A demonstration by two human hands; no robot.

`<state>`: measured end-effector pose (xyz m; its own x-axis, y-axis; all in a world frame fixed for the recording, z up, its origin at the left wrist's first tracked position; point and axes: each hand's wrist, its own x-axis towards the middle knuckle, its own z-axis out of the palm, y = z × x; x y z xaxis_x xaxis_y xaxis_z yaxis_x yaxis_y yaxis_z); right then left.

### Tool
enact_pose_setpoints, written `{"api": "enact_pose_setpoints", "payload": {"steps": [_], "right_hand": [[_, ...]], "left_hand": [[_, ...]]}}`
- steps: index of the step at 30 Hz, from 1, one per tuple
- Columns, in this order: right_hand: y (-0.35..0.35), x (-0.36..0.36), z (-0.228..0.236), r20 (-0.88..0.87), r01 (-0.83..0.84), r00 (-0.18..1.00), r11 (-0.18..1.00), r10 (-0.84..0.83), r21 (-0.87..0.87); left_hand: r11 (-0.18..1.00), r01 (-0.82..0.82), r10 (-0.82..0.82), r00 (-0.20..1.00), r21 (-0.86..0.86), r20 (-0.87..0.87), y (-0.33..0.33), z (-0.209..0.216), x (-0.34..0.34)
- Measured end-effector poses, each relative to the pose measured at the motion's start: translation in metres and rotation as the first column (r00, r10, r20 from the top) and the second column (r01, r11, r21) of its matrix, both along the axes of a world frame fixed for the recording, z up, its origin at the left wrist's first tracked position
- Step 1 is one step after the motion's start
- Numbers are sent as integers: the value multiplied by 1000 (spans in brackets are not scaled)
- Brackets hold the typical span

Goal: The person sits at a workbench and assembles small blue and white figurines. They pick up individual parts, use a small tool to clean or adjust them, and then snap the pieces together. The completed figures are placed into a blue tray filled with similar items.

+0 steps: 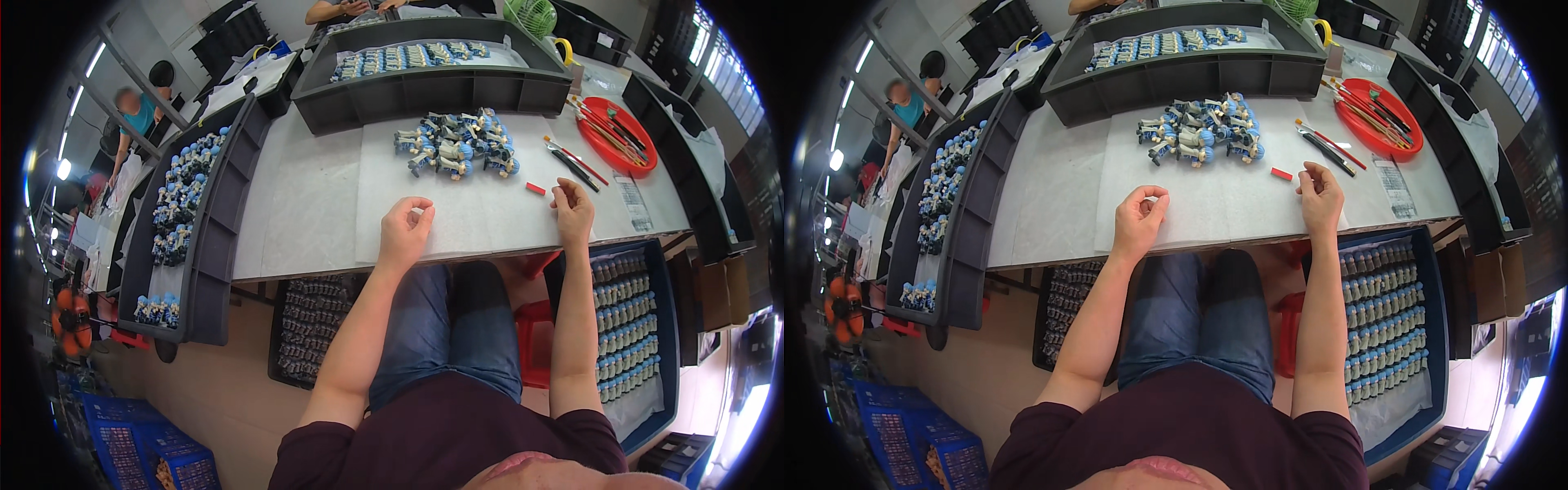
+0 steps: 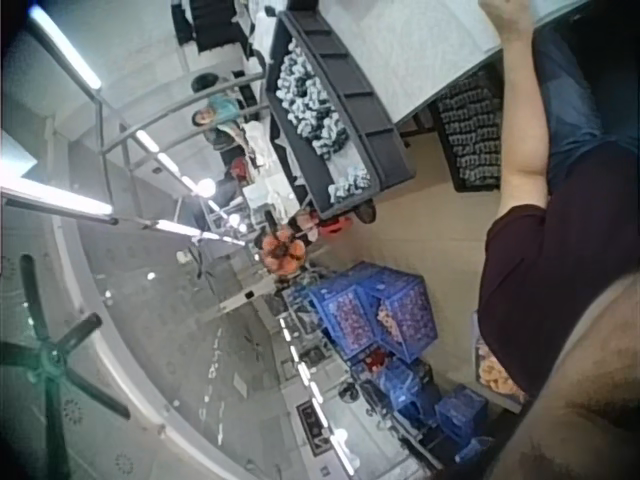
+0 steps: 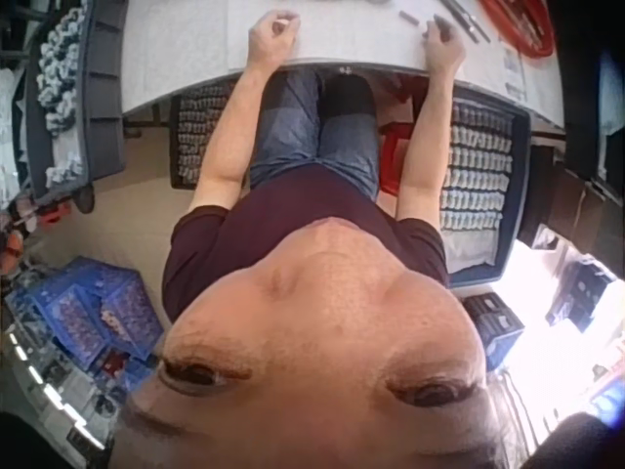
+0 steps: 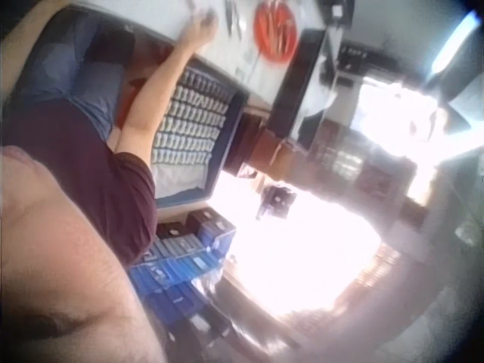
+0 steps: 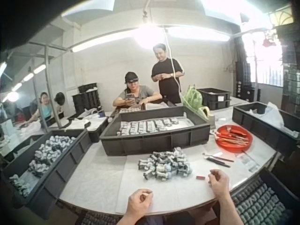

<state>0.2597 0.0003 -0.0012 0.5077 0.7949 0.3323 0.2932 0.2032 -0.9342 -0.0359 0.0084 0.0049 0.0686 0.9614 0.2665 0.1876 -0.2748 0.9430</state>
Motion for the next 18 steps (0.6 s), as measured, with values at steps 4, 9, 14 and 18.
{"api": "enact_pose_setpoints", "payload": {"steps": [4, 9, 14, 18], "right_hand": [[1, 3, -6, 16, 3, 1000, 1000, -3, 12], [-3, -1, 0, 25, 3, 1000, 1000, -3, 6], [-4, -1, -1, 19, -3, 1000, 1000, 3, -9], [-4, -3, 0, 21, 6, 1000, 1000, -6, -11]], "left_hand": [[1000, 6, -6, 1000, -2, 28, -1, 1, 1], [999, 20, -18, 999, -29, 49, -4, 6, 0], [999, 32, -32, 997, -1, 63, -4, 5, 0], [998, 61, -60, 998, -28, 25, -7, 11, -1]]}}
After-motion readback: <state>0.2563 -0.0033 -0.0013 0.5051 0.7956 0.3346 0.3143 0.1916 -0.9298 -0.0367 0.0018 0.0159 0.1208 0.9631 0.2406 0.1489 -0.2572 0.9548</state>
